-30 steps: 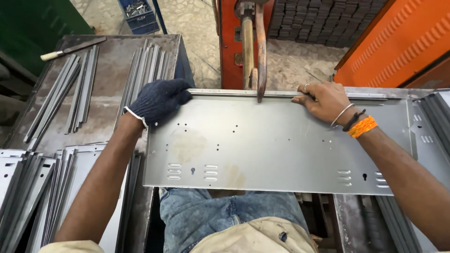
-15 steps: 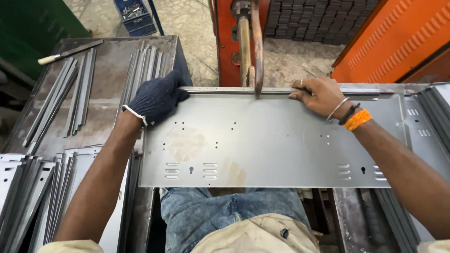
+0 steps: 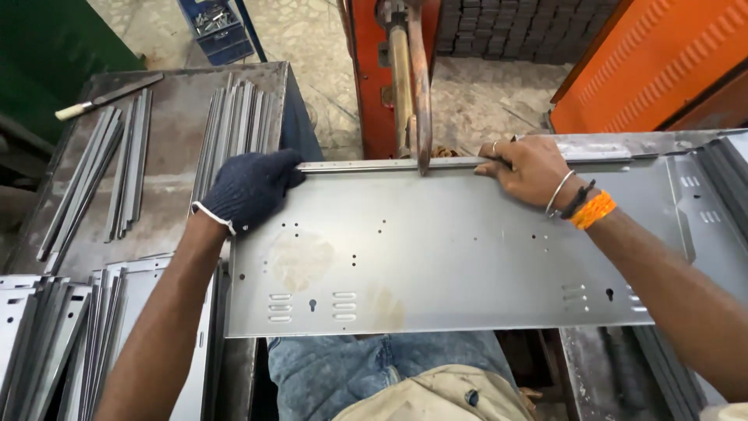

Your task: The person lays a long metal strip along the edge of a sheet metal panel resting on a workbench, pulls down a lever-mounted curved folding tool to bend the panel edge over the strip, then lifts the panel, repositions it, and stacks finished panels on a side table, repeating the cycle.

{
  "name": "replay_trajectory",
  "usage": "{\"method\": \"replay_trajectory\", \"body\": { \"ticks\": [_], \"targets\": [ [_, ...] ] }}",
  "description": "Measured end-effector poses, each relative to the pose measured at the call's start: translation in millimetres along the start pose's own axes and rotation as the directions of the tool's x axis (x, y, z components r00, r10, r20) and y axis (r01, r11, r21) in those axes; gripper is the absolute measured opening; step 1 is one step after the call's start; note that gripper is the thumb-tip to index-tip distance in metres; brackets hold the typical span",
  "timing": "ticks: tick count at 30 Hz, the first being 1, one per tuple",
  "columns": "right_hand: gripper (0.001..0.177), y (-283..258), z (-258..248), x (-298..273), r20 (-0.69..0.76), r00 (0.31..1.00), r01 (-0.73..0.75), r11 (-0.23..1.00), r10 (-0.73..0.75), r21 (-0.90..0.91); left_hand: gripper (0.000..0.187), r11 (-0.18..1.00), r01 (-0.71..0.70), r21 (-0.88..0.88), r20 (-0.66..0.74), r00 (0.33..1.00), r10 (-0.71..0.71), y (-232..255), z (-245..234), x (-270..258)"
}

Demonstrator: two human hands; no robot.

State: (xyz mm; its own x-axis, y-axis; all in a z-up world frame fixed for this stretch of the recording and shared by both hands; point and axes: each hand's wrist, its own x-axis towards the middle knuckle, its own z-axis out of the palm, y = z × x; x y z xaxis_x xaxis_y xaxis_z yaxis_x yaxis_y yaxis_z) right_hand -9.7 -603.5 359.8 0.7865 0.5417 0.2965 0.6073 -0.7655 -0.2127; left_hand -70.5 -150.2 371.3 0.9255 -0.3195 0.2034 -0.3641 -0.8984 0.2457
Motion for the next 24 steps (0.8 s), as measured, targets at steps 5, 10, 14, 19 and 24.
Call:
{"method": "replay_trajectory", "body": {
  "ticks": [5,10,14,19,24],
  "targets": [
    [0.029,-7,1,-2,0.045,0.998,-0.035,0.999,0.034,0.029,0.023,0.999,0.034,0.020,0.026,0.999,-0.034,1,-2,0],
    [0.032,9,-1,-14,0.014,1.000,-0.009,0.999,0.010,-0.053,0.021,1.000,-0.002,0.015,0.040,0.999,0.001,19,2,4],
    [0.041,51,-21,-26,0.085,0.991,-0.088,0.980,0.105,-0.180,0.021,0.987,-0.115,-0.109,-0.105,0.989,0.103,58,9,30],
    [0.044,65,-19,-48,0.090,0.987,-0.105,0.960,0.132,-0.260,0.019,0.986,-0.148,-0.083,-0.075,0.987,0.141,73,22,37],
    [0.043,77,-13,-50,0.067,0.993,-0.085,0.976,0.100,-0.200,0.017,0.996,-0.024,-0.087,-0.011,1.000,0.023,79,13,42]
  ]
}}
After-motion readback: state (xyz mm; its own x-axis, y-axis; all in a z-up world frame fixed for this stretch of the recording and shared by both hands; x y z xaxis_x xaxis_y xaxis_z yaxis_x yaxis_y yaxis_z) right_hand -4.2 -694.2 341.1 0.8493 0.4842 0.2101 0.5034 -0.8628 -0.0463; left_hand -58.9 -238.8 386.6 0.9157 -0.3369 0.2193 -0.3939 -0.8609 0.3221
